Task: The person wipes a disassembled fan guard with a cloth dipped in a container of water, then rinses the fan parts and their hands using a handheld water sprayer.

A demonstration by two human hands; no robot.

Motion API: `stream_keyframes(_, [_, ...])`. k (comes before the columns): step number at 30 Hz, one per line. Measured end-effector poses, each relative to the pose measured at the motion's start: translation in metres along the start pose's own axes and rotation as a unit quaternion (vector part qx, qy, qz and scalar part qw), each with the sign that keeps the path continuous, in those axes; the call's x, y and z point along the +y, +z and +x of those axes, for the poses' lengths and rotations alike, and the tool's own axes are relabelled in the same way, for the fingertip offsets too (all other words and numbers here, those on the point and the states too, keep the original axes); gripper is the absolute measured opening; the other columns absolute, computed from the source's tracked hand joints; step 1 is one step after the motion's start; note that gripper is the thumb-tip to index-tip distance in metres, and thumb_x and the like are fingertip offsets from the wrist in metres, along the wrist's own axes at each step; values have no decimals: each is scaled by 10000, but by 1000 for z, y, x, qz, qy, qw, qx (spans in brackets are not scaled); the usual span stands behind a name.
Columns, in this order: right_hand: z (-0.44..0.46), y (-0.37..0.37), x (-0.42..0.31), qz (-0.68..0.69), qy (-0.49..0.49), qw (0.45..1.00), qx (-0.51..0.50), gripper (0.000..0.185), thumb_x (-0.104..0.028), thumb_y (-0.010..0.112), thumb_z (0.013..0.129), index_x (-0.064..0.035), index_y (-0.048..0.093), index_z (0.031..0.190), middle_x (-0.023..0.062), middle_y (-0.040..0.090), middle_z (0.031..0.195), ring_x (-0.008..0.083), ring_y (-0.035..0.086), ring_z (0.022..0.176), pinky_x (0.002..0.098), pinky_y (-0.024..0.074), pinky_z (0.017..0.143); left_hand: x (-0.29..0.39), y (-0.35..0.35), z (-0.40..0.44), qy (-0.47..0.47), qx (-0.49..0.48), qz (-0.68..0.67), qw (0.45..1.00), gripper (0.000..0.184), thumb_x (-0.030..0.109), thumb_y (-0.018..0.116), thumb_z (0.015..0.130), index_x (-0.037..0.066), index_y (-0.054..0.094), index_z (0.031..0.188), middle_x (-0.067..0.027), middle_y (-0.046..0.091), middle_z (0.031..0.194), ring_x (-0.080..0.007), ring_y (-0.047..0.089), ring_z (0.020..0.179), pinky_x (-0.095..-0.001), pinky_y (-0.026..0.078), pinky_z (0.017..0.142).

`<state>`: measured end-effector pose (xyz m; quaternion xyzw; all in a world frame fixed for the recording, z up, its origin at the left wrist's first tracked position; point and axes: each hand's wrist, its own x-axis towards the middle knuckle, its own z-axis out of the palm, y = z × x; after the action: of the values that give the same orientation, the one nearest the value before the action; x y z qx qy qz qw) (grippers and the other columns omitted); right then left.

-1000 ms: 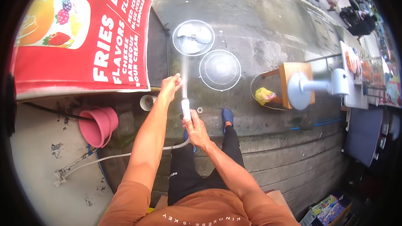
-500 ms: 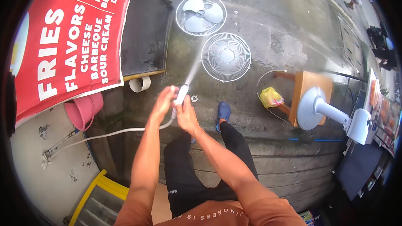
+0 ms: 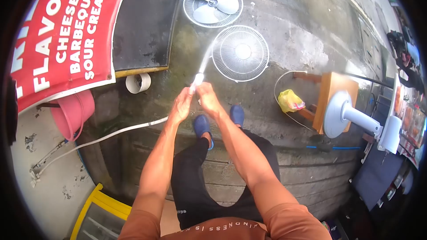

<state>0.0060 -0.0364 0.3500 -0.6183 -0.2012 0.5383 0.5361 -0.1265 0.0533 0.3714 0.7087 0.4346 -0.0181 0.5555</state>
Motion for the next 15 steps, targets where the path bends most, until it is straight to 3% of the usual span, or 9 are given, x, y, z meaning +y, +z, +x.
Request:
stream_keyframes(1, [14, -7, 29, 32, 100, 994, 30, 597, -513, 408, 1072, 0, 541, 1345, 157, 618, 1222, 264, 577, 1149, 455, 461, 988, -6, -2, 2, -7, -11, 13, 1000, 701, 660, 327, 1037, 18, 570, 1180, -244, 663, 981, -428, 665, 963, -472, 494, 830])
stream_keyframes(2, [24, -9, 34, 82, 132, 983, 94, 661, -570, 387, 1060, 12, 541, 1334, 168, 608, 1266, 286, 585, 1163, 461, 465, 1000, -8, -4, 2, -16, -23, 27, 999, 694, 659, 335, 1035, 16, 571, 1147, -246, 654, 951, -432, 659, 949, -476, 488, 816])
stream_keyframes(4, [53, -18, 50, 199, 165, 944, 206, 659, -552, 350, 1074, 23, 530, 1341, 167, 606, 1253, 324, 590, 1158, 481, 462, 1005, -20, -5, 1, -11, -48, 43, 998, 686, 658, 344, 1034, 16, 573, 1107, -246, 641, 913, -434, 649, 922, -479, 482, 799])
stream_keyframes(6, [99, -36, 91, 304, 143, 917, 213, 467, -442, 418, 1069, -28, 602, 1182, 124, 634, 1071, 291, 648, 962, 412, 542, 792, -38, -3, 10, 23, -63, 47, 997, 680, 658, 346, 1034, 19, 572, 1095, -241, 631, 897, -431, 641, 895, -478, 479, 794])
stream_keyframes(7, [117, -45, 96, 363, 158, 903, 166, 375, -322, 481, 1040, 14, 579, 1175, 181, 596, 1124, 330, 650, 987, 445, 578, 825, -40, -4, 14, 21, -80, 51, 995, 675, 657, 357, 1032, 18, 570, 1072, -230, 621, 871, -420, 622, 846, -476, 477, 787])
stream_keyframes(11, [203, -69, 169, 436, 108, 881, 146, 307, -167, 612, 960, 67, 559, 1154, 217, 577, 1134, 373, 640, 1027, 475, 608, 901, -69, 4, 44, 49, -124, 116, 984, 641, 636, 382, 1036, 15, 535, 1007, -221, 600, 837, -402, 593, 801, -471, 467, 760])
stream_keyframes(15, [263, -88, 213, 405, 101, 902, 110, 325, -211, 636, 967, 56, 569, 1140, 201, 585, 1123, 389, 637, 1052, 467, 612, 898, -92, 19, 71, 92, -131, 129, 979, 656, 647, 404, 1031, 8, 534, 953, -134, 506, 746, -231, 498, 731, -403, 449, 711])
